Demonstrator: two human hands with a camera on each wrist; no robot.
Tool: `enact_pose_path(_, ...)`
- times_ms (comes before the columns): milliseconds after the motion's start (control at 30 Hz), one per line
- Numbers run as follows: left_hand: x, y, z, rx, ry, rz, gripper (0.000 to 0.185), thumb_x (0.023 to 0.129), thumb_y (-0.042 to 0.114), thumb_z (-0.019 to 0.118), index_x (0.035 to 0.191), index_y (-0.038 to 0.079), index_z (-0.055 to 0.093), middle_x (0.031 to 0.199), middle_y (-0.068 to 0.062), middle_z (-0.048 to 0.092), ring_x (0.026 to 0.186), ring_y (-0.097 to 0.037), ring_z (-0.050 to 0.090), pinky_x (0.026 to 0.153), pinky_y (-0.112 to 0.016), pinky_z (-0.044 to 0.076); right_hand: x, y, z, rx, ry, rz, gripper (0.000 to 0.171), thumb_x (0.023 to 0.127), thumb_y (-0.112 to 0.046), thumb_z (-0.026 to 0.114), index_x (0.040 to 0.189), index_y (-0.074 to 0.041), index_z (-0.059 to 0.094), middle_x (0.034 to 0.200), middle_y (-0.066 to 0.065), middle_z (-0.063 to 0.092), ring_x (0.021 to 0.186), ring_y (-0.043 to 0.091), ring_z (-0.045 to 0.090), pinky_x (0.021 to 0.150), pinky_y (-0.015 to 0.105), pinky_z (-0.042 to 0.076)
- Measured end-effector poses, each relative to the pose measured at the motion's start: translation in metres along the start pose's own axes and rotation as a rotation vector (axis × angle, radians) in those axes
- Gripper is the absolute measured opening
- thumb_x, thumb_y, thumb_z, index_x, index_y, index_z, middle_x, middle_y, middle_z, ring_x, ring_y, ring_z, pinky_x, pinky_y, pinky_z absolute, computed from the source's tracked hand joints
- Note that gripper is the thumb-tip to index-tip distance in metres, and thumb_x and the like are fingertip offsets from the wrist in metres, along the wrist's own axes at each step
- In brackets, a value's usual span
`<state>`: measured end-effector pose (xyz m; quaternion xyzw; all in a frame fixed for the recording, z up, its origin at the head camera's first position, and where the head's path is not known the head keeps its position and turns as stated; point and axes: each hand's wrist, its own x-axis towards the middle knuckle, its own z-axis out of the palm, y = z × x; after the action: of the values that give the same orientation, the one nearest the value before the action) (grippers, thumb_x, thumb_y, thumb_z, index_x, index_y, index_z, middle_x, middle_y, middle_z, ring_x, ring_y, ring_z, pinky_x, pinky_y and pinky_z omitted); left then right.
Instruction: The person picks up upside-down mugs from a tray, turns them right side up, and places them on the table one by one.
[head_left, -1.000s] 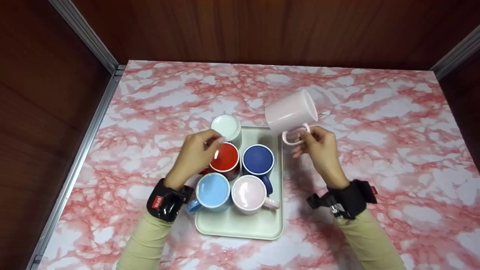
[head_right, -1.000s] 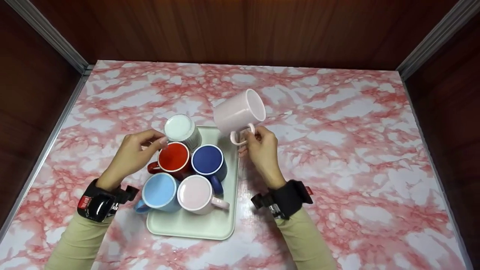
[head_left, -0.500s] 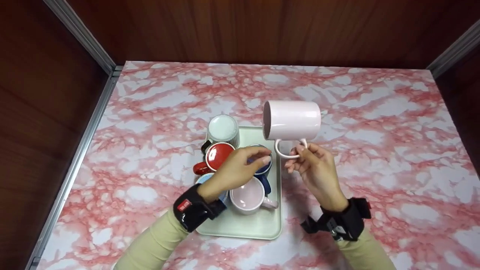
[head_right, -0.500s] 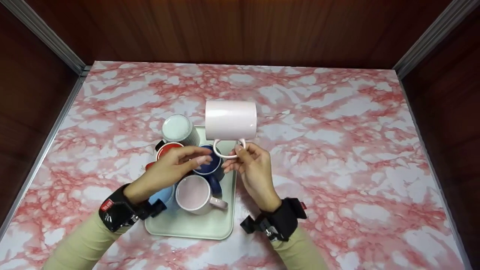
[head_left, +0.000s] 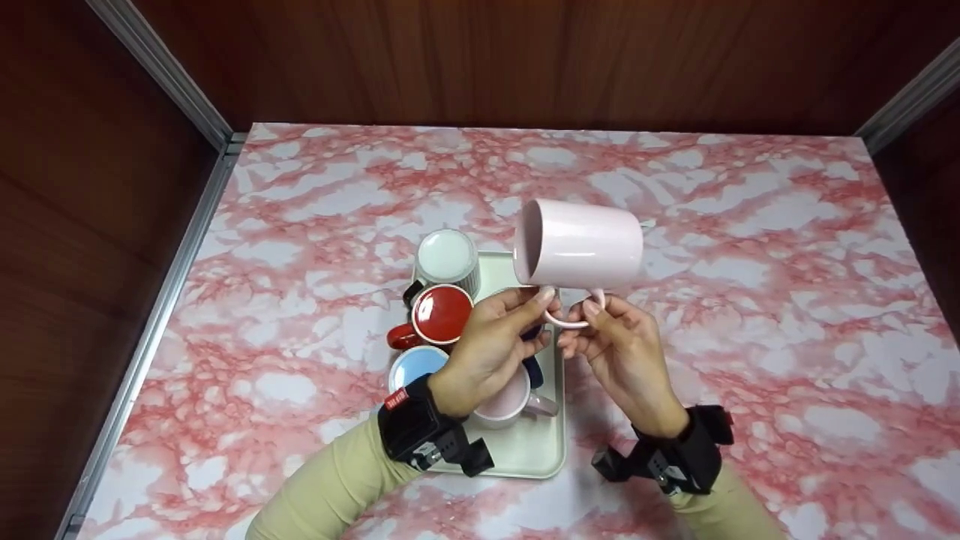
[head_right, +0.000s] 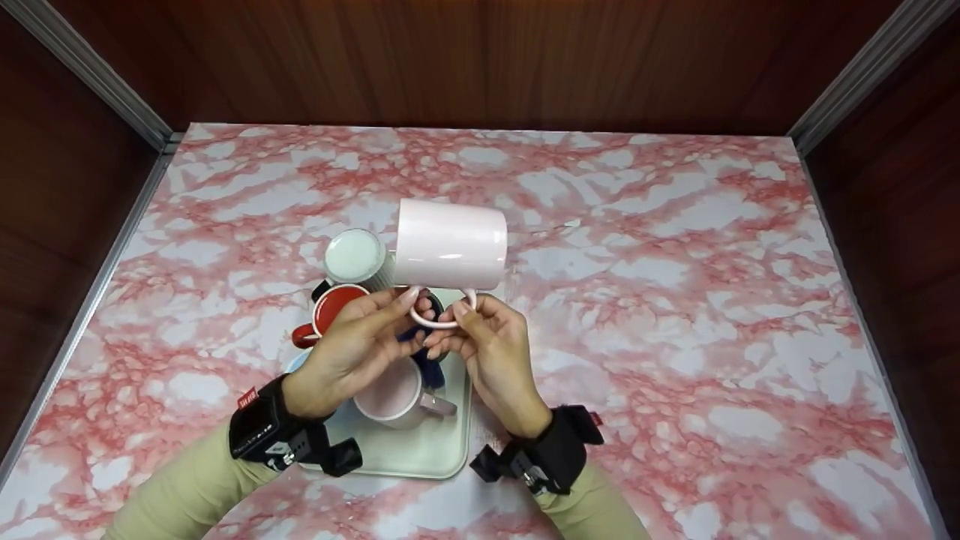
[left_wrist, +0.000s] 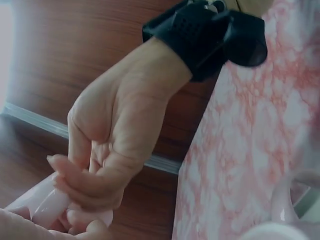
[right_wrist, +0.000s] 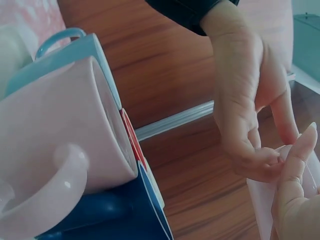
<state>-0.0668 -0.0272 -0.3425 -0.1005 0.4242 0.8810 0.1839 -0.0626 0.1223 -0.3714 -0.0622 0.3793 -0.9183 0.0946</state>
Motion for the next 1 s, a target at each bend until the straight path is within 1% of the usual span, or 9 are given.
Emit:
enact_pose_path(100,-0.001,0.0,0.003,-0.05,-0.013,0.006,0.012,0.093,0.003,0.049,0.084,0.003,0.057,0.078,-0.006,0.056,0.074,-0.015,0.051,0.065,-0.025,0.043,0.0,0.001,0.001,-0.004,-0.029,-0.009,0.015,0.094,0.006,0.04,0.088,0.008,0.054,0.083,0.02,0.064,0.062,0.022,0.063,0.056,0.026,0.052)
enact_pose_path(167,-0.001,0.0,0.003,-0.075,-0.02,0.004,0.013,0.094,0.002,0.047,0.084,0.002,0.055,0.079,-0.007,0.054,0.074,-0.015,0.051,0.065,-0.025,0.043,0.0,0.002,0.0,-0.012,-0.053,-0.02,0.017,0.094,0.006,0.039,0.088,0.008,0.054,0.083,0.02,0.064,0.062,0.022,0.063,0.056,0.027,0.052)
enact_pose_path(333,-0.002,-0.001,0.001,-0.086,-0.016,-0.01,0.01,0.095,0.001,0.044,0.089,-0.002,0.051,0.082,-0.009,0.052,0.071,-0.015,0.049,0.063,-0.021,0.043,0.0,0.004,-0.002,-0.053,-0.1,-0.041,0.019,0.094,0.006,0.038,0.089,0.007,0.056,0.084,0.018,0.065,0.063,0.021,0.064,0.056,0.027,0.052)
enact_pose_path(467,-0.007,0.0,0.0,-0.087,-0.014,-0.003,0.007,0.094,0.0,0.044,0.092,-0.004,0.049,0.082,-0.011,0.051,0.069,-0.015,0.05,0.061,-0.021,0.044,0.0,0.004,-0.003,-0.107,-0.136,-0.055,0.019,0.094,0.006,0.039,0.09,0.007,0.058,0.084,0.016,0.065,0.064,0.02,0.063,0.055,0.028,0.052)
enact_pose_path(600,-0.011,0.002,-0.001,-0.1,-0.028,0.021,0.008,0.094,-0.003,0.043,0.09,-0.005,0.049,0.079,-0.011,0.051,0.069,-0.015,0.05,0.06,-0.02,0.044,0.0,0.003,-0.003,-0.239,-0.15,-0.07,0.017,0.094,0.003,0.043,0.093,0.009,0.059,0.086,0.015,0.063,0.065,0.02,0.062,0.056,0.03,0.052)
enact_pose_path(733,-0.015,0.004,-0.003,-0.094,-0.043,0.032,0.01,0.094,-0.002,0.042,0.088,-0.005,0.049,0.077,-0.011,0.05,0.068,-0.014,0.049,0.061,-0.019,0.044,-0.001,0.001,-0.005,-0.454,-0.131,-0.047,0.018,0.093,-0.002,0.048,0.098,0.012,0.059,0.091,0.015,0.064,0.071,0.023,0.063,0.061,0.034,0.053)
enact_pose_path(833,-0.017,0.007,-0.005,-0.071,-0.04,0.03,0.01,0.095,-0.001,0.042,0.092,-0.008,0.049,0.077,-0.01,0.049,0.069,-0.014,0.049,0.061,-0.019,0.043,-0.002,-0.002,-0.01,-0.606,-0.132,-0.006,0.024,0.093,-0.004,0.05,0.103,0.016,0.055,0.093,0.014,0.064,0.076,0.025,0.063,0.066,0.037,0.053)
enact_pose_path(900,-0.019,0.009,-0.007,-0.06,-0.027,0.028,0.012,0.095,-0.002,0.042,0.097,-0.011,0.047,0.078,-0.01,0.049,0.07,-0.013,0.048,0.061,-0.019,0.043,-0.002,-0.005,-0.014,-0.67,-0.136,0.013,0.026,0.093,-0.004,0.05,0.104,0.019,0.054,0.091,0.015,0.064,0.077,0.027,0.063,0.069,0.039,0.052)
enact_pose_path(1000,-0.021,0.015,-0.012,-0.038,0.003,0.037,0.012,0.094,-0.001,0.043,0.099,-0.012,0.048,0.079,-0.009,0.049,0.071,-0.014,0.048,0.061,-0.019,0.043,-0.002,-0.01,-0.022,-0.73,-0.109,0.038,0.025,0.093,-0.005,0.051,0.105,0.017,0.055,0.093,0.018,0.063,0.081,0.029,0.063,0.073,0.04,0.051)
